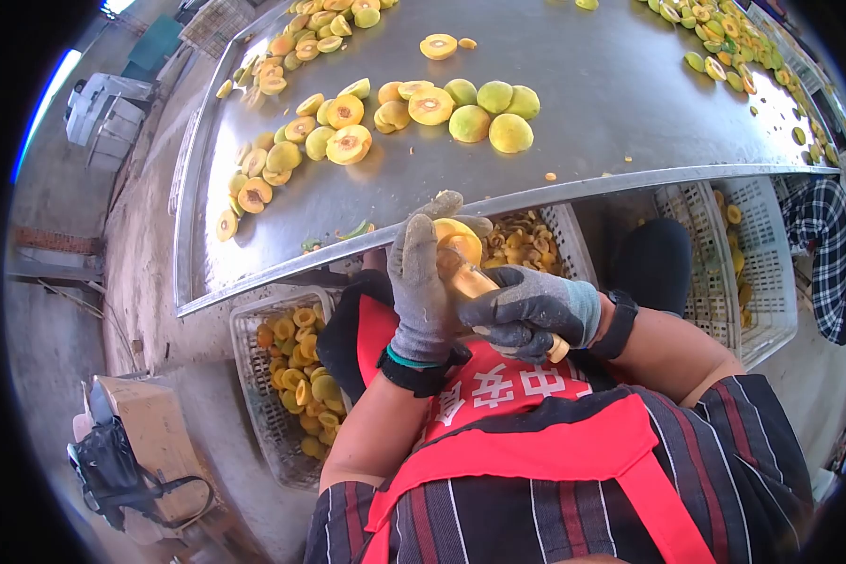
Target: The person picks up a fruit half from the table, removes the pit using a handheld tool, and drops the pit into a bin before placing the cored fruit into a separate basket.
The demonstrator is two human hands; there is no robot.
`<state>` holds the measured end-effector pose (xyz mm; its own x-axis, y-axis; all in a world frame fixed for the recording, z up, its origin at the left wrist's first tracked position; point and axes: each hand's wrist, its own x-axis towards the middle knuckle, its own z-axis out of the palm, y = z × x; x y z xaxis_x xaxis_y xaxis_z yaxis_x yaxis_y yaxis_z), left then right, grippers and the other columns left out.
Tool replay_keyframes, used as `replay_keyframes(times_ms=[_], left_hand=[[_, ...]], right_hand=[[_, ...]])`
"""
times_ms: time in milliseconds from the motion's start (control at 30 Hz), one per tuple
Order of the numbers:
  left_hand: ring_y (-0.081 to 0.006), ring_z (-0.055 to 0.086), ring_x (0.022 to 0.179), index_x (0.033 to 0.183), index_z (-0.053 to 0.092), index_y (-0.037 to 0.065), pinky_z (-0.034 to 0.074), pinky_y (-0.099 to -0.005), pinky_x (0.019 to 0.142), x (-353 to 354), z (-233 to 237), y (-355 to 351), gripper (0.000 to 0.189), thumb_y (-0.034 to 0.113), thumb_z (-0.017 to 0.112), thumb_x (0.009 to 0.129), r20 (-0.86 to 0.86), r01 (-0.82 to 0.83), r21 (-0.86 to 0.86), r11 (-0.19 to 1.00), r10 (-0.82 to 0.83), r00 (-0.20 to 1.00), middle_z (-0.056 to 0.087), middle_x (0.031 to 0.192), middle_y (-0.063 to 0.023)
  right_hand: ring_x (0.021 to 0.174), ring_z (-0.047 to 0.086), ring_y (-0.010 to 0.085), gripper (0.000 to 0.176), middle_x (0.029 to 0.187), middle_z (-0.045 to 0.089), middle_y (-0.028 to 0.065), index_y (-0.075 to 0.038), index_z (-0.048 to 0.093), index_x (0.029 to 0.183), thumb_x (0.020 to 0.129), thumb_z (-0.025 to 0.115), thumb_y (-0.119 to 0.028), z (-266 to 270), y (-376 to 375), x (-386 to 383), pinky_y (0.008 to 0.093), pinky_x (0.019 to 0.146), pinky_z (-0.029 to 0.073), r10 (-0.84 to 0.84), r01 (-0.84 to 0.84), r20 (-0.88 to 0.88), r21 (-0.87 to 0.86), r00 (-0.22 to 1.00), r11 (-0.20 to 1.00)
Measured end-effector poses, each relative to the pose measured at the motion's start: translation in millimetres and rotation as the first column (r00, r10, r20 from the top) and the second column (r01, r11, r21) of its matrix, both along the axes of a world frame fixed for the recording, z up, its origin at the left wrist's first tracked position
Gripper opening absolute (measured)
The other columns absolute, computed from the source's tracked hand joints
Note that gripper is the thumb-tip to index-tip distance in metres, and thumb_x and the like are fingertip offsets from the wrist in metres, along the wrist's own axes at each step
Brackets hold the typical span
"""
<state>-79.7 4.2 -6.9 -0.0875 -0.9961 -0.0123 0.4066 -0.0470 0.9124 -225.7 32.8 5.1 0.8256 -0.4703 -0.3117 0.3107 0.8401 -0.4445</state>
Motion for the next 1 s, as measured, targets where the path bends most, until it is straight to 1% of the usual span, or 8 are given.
replay_keyframes(times_ms=[67,233,367,433,500,600,767,1000], left_hand=[[-0.0238,0.06,0.086,0.117,0.05,-0.003,0.049,-0.0327,0.078,-2,0,-1,0.055,0.045,0.036,0.095,-0.066,-0.055,0.1,0.993,0.062,0.996,0.063,0.092,-0.0181],[-0.0223,0.061,0.073,0.119,0.048,-0.001,0.05,-0.0307,0.06,12,13,5,0.052,0.044,0.036,0.095,-0.137,-0.201,0.268,0.942,0.244,0.96,0.063,0.088,-0.0157],[-0.0166,0.058,0.062,0.115,0.054,0.002,0.048,-0.0256,0.049,106,10,25,0.042,0.037,0.043,0.095,0.213,-0.131,-0.003,0.991,0.129,0.969,0.064,0.091,-0.0162],[-0.0189,0.06,0.064,0.113,0.057,0.003,0.051,-0.0293,0.055,156,28,44,0.039,0.033,0.058,0.088,0.639,-0.144,0.033,0.989,0.09,0.764,0.064,0.091,-0.0167],[-0.0229,0.063,0.077,0.111,0.059,0.005,0.051,-0.0333,0.069,207,44,63,0.042,0.028,0.069,0.077,0.979,-0.107,0.175,0.979,-0.161,0.125,0.064,0.096,-0.0167],[-0.0251,0.062,0.094,0.111,0.059,0.004,0.048,-0.0353,0.081,221,65,54,0.046,0.024,0.072,0.071,0.981,-0.079,0.167,0.983,-0.174,-0.092,0.063,0.103,-0.0164],[-0.0317,0.058,0.104,0.117,0.057,0.002,0.045,-0.0372,0.087,149,59,-87,0.051,0.025,0.071,0.074,0.975,0.172,-0.221,0.96,0.213,0.065,0.061,0.113,-0.017],[-0.0289,0.049,0.118,0.129,0.047,0.006,0.04,-0.0364,0.098,104,-27,-209,0.062,0.025,0.068,0.074,0.901,0.419,-0.18,0.89,0.32,-0.293,0.052,0.128,-0.0153]], right_hand=[[0.039,0.044,0.0081,0.02,0.057,0.048,0.0011,-0.003,0.052,0.09,0.087,0.059,-0.022,0,1,0,0.0214,0.035,0.034,0.004,-0.026,-0.088,-0.25,0.996,0.968],[0.043,0.047,0.0071,0.023,0.059,0.049,0.0007,-0.006,0.051,0.095,0.085,0.063,-0.023,-2,2,-4,0.0207,0.037,0.037,-0.044,-0.049,-0.24,-0.371,0.97,0.927],[0.045,0.045,0.0063,0.025,0.059,0.048,-0.0021,-0.011,0.05,0.099,0.086,0.063,-0.029,-10,-3,-26,0.0204,0.039,0.037,-0.046,-0.239,-0.572,-0.412,0.819,0.879],[0.045,0.045,0.0061,0.026,0.061,0.049,-0.002,-0.011,0.05,0.098,0.086,0.063,-0.03,-12,-4,-39,0.0212,0.04,0.038,-0.05,-0.274,-0.685,-0.356,0.727,0.894],[0.048,0.046,0.0061,0.027,0.063,0.049,-0.0012,-0.01,0.05,0.097,0.086,0.063,-0.031,-14,-4,-50,0.0216,0.041,0.039,-0.069,-0.246,-0.663,-0.37,0.745,0.896],[0.053,0.049,0.0066,0.028,0.066,0.051,-0.0003,-0.01,0.049,0.097,0.086,0.064,-0.031,-19,-3,-53,0.0219,0.045,0.042,-0.094,-0.2,-0.663,-0.354,0.742,0.914],[0.055,0.048,0.0064,0.028,0.067,0.051,-0.0004,-0.009,0.049,0.097,0.086,0.064,-0.03,-17,-8,-45,0.0221,0.047,0.042,-0.107,-0.188,-0.651,-0.367,0.751,0.911],[0.056,0.05,0.0076,0.024,0.068,0.051,0.0001,-0.008,0.05,0.098,0.088,0.062,-0.026,-23,2,-50,0.0243,0.051,0.043,-0.239,-0.103,-0.639,-0.449,0.731,0.888]])
